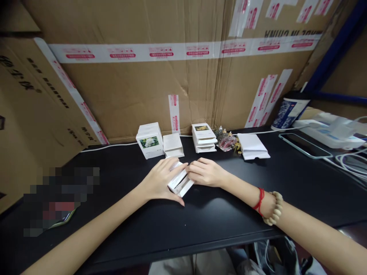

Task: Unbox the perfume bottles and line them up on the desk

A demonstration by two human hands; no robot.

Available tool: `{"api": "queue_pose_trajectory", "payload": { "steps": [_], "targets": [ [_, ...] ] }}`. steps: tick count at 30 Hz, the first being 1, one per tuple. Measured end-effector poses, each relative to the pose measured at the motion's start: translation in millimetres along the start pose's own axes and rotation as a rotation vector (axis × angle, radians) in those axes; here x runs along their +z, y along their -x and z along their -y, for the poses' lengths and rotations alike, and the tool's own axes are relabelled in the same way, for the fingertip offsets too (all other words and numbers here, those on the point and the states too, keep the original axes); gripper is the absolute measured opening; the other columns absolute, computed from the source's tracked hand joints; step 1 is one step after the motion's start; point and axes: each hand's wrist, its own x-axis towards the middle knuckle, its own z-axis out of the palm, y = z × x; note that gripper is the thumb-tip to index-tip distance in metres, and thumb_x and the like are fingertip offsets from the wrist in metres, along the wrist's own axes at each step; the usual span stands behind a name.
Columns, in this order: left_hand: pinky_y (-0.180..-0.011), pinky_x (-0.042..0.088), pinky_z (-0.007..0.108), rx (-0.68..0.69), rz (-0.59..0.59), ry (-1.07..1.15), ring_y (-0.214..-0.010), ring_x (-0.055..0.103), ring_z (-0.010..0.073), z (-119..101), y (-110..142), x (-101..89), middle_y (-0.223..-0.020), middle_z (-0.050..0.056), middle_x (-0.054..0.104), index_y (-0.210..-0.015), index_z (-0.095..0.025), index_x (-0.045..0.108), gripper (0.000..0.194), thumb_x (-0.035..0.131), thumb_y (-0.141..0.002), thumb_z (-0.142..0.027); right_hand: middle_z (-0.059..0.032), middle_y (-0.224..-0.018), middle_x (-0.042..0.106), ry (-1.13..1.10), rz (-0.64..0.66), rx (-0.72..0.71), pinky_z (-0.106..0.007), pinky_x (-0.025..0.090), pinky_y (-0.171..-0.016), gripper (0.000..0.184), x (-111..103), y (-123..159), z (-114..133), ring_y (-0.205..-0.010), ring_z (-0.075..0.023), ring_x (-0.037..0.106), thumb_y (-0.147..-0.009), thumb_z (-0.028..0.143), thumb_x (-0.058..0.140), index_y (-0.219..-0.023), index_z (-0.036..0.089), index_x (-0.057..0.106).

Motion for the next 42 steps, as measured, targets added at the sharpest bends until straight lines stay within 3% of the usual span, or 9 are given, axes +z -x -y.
{"api": "queue_pose_trajectory", "payload": {
  "steps": [5,9,12,20,27,37,42],
  "targets": [
    [-0.082,0.043,0.041,-0.002,-0.021,-0.052,-0.095,0.053,0.0300,5,1,0.6,-0.101,0.017,0.057,-0.113,-0.009,0.057,0.091,0.045,-0.058,-0.081,-0.0017,-0.070,0.060,-0.003,0.053,-0.014,-0.026,0.034,-0.061,0.029,7,-3,0,-0.064,-0.0116,0.050,-0.092,0.019,0.034,-0.068,0.018,0.051],
    [-0.083,0.043,0.041,-0.036,-0.027,-0.030,-0.096,0.052,0.0284,6,3,-3.6,-0.103,0.016,0.057,-0.112,-0.010,0.057,0.065,0.046,-0.074,-0.062,0.0002,-0.063,0.058,0.018,0.081,-0.023,-0.026,0.031,-0.057,0.030,12,-6,-2,-0.055,-0.0103,0.046,-0.094,0.023,0.032,-0.074,0.017,0.054],
    [-0.086,0.043,0.041,-0.052,-0.034,0.012,-0.099,0.053,0.0273,5,5,-5.5,-0.105,0.015,0.058,-0.111,-0.010,0.056,0.050,0.046,-0.078,-0.046,0.0000,-0.065,0.060,0.042,0.052,-0.038,-0.026,0.031,-0.056,0.028,13,-8,-3,-0.056,-0.0105,0.049,-0.095,0.025,0.031,-0.087,0.016,0.056],
    [-0.094,0.042,0.041,-0.004,-0.144,0.085,-0.113,0.050,0.0267,-4,8,1.4,-0.116,0.015,0.057,-0.113,-0.011,0.050,0.038,0.046,-0.080,-0.029,0.0009,-0.064,0.059,0.081,0.039,-0.049,-0.025,0.031,-0.056,0.030,9,-9,-3,-0.055,-0.0095,0.047,-0.094,0.026,0.033,-0.076,0.018,0.055],
    [-0.088,0.046,0.034,0.112,-0.203,0.110,-0.106,0.055,0.0226,-10,6,2.7,-0.109,0.015,0.059,-0.084,-0.013,0.053,0.007,0.047,-0.080,-0.014,0.0013,-0.062,0.055,0.027,0.019,-0.011,-0.024,0.030,-0.054,0.036,9,-7,-4,-0.051,-0.0096,0.041,-0.096,0.029,0.027,-0.074,0.018,0.054],
    [-0.078,0.049,0.030,0.252,-0.349,0.044,-0.096,0.058,0.0198,-12,5,-1.6,-0.100,0.012,0.061,-0.067,-0.016,0.051,0.011,0.051,-0.078,-0.014,0.0021,-0.057,0.047,-0.062,0.068,0.092,-0.024,0.026,-0.051,0.041,8,-8,-4,-0.046,-0.0098,0.033,-0.095,0.036,0.027,-0.066,0.018,0.049],
    [-0.075,0.049,0.030,0.271,-0.355,-0.005,-0.090,0.059,0.0173,-12,5,-2.0,-0.094,0.008,0.063,-0.060,-0.018,0.049,0.020,0.054,-0.079,-0.021,0.0019,-0.058,0.051,-0.115,0.107,0.122,-0.024,0.026,-0.050,0.039,7,-6,-6,-0.044,-0.0088,0.035,-0.092,0.042,0.034,-0.066,0.018,0.051]
  ]
}}
